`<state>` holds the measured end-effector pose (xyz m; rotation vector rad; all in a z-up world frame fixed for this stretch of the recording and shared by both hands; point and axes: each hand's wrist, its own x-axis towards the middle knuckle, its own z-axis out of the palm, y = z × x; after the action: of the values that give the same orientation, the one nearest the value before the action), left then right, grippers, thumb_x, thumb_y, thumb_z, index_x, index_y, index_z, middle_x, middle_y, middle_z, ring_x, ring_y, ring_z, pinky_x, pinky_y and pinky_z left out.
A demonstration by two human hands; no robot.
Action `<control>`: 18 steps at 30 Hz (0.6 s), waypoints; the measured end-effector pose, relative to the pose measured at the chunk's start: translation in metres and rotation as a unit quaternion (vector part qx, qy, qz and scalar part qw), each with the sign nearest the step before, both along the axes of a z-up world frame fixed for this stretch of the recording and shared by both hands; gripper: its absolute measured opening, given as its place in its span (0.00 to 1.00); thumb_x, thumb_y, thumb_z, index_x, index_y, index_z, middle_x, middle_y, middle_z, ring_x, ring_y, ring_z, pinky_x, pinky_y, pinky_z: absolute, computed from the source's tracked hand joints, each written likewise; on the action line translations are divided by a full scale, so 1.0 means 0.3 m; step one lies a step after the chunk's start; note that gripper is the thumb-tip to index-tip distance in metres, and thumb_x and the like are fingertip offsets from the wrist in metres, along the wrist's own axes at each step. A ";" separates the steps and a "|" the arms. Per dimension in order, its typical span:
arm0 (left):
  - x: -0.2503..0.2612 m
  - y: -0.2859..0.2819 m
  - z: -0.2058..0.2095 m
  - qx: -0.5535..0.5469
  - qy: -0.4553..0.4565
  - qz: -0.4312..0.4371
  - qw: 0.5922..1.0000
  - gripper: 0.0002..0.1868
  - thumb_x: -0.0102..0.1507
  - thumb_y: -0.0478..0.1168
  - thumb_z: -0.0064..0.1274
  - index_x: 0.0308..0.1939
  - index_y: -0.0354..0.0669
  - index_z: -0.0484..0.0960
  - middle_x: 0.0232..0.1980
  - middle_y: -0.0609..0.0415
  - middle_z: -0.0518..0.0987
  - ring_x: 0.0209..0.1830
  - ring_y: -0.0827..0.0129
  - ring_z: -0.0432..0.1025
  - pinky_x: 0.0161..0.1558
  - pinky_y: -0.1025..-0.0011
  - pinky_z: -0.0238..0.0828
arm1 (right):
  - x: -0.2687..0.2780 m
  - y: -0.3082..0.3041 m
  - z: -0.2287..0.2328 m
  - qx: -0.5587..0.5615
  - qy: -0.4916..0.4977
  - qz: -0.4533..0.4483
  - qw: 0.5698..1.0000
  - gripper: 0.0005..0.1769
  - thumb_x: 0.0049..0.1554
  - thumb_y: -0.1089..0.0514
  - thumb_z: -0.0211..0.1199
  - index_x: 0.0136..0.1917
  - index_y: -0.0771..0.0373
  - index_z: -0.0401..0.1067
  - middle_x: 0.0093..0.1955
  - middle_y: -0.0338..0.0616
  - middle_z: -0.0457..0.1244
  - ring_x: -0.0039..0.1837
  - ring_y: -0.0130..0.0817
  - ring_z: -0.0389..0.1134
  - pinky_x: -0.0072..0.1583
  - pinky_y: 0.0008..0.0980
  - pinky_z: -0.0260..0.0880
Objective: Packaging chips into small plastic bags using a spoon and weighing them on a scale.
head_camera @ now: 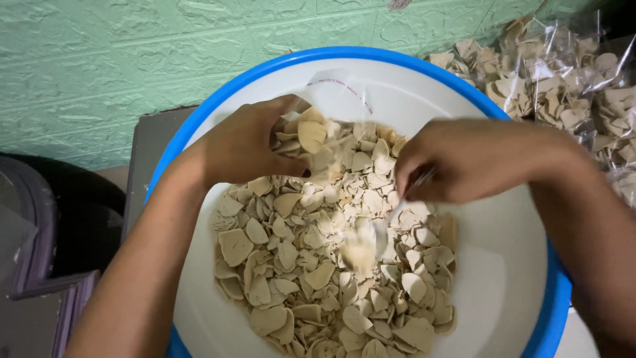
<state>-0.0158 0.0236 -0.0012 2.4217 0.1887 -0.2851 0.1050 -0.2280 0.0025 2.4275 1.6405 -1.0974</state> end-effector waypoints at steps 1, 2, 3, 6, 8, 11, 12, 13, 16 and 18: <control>0.005 0.007 -0.007 0.017 0.001 -0.009 1.000 0.38 0.49 0.45 0.69 0.63 0.58 0.74 0.57 0.61 0.83 0.54 0.66 0.78 0.48 0.66 0.73 | 0.013 -0.012 0.020 0.024 -0.021 -0.036 0.999 0.12 0.56 0.49 0.61 0.48 0.44 0.85 0.51 0.22 0.80 0.52 0.16 0.85 0.58 0.19 0.86; 0.009 0.015 -0.014 0.034 0.002 -0.018 0.999 0.38 0.49 0.46 0.69 0.63 0.58 0.74 0.57 0.61 0.82 0.54 0.65 0.76 0.48 0.65 0.71 | 0.023 -0.025 0.038 0.049 -0.042 -0.073 0.995 0.14 0.55 0.47 0.62 0.50 0.42 0.86 0.52 0.21 0.81 0.52 0.17 0.84 0.59 0.22 0.84; 0.009 0.018 -0.016 0.035 0.003 -0.018 0.999 0.38 0.49 0.46 0.69 0.63 0.58 0.74 0.57 0.61 0.82 0.54 0.65 0.76 0.48 0.65 0.71 | 0.026 -0.032 0.054 0.050 -0.041 -0.073 0.995 0.14 0.55 0.47 0.62 0.50 0.42 0.86 0.52 0.21 0.81 0.52 0.17 0.84 0.59 0.22 0.84; 0.013 0.014 -0.016 0.013 0.022 -0.010 1.000 0.42 0.48 0.36 0.69 0.67 0.53 0.72 0.61 0.55 0.83 0.59 0.61 0.79 0.54 0.62 0.77 | 0.029 -0.052 0.102 0.075 -0.100 -0.158 0.980 0.14 0.54 0.50 0.65 0.52 0.44 0.86 0.52 0.24 0.80 0.52 0.20 0.83 0.55 0.26 0.83; 0.007 0.001 -0.006 0.031 0.060 0.011 0.998 0.36 0.52 0.39 0.66 0.65 0.58 0.73 0.58 0.54 0.84 0.52 0.60 0.80 0.40 0.59 0.78 | 0.014 -0.055 0.130 0.065 -0.141 -0.244 0.957 0.12 0.56 0.50 0.65 0.51 0.44 0.86 0.50 0.24 0.78 0.50 0.23 0.79 0.55 0.31 0.77; 0.024 0.011 -0.059 0.038 0.030 -0.032 0.998 0.37 0.50 0.38 0.69 0.64 0.53 0.74 0.58 0.56 0.84 0.53 0.62 0.79 0.50 0.63 0.75 | 0.014 -0.053 0.131 0.071 -0.182 -0.254 0.947 0.14 0.57 0.48 0.62 0.54 0.45 0.84 0.50 0.28 0.76 0.47 0.29 0.76 0.52 0.35 0.73; 0.025 0.008 -0.064 0.038 0.030 -0.033 0.998 0.37 0.50 0.38 0.69 0.64 0.53 0.74 0.58 0.56 0.84 0.53 0.62 0.79 0.50 0.63 0.75 | 0.021 -0.055 0.123 0.071 -0.182 -0.255 0.947 0.14 0.57 0.48 0.62 0.54 0.45 0.84 0.50 0.28 0.76 0.47 0.29 0.76 0.52 0.35 0.73; 0.026 0.006 -0.069 0.045 0.034 -0.043 0.997 0.39 0.50 0.39 0.69 0.65 0.54 0.73 0.57 0.56 0.84 0.51 0.63 0.79 0.48 0.64 0.73 | 0.029 -0.057 0.115 0.082 -0.192 -0.242 0.947 0.14 0.57 0.48 0.62 0.53 0.45 0.84 0.49 0.28 0.76 0.46 0.29 0.76 0.50 0.36 0.71; 0.029 -0.003 -0.079 0.038 0.039 -0.069 0.996 0.39 0.51 0.41 0.67 0.66 0.54 0.71 0.56 0.57 0.84 0.49 0.64 0.78 0.45 0.66 0.73 | 0.038 -0.050 0.088 0.113 -0.213 -0.211 0.947 0.14 0.57 0.49 0.61 0.54 0.46 0.83 0.50 0.31 0.75 0.45 0.32 0.76 0.49 0.39 0.71; 0.032 -0.008 -0.091 0.023 0.041 -0.086 0.995 0.37 0.51 0.41 0.66 0.64 0.54 0.71 0.56 0.57 0.84 0.49 0.65 0.79 0.44 0.68 0.74 | 0.036 -0.040 0.061 0.134 -0.224 -0.194 0.946 0.14 0.57 0.51 0.61 0.55 0.47 0.82 0.52 0.32 0.75 0.47 0.35 0.76 0.49 0.42 0.72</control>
<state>-0.0063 0.0212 -0.0285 2.4780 0.0229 -0.4616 0.1158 -0.2402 0.0208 2.9661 1.2678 -0.2876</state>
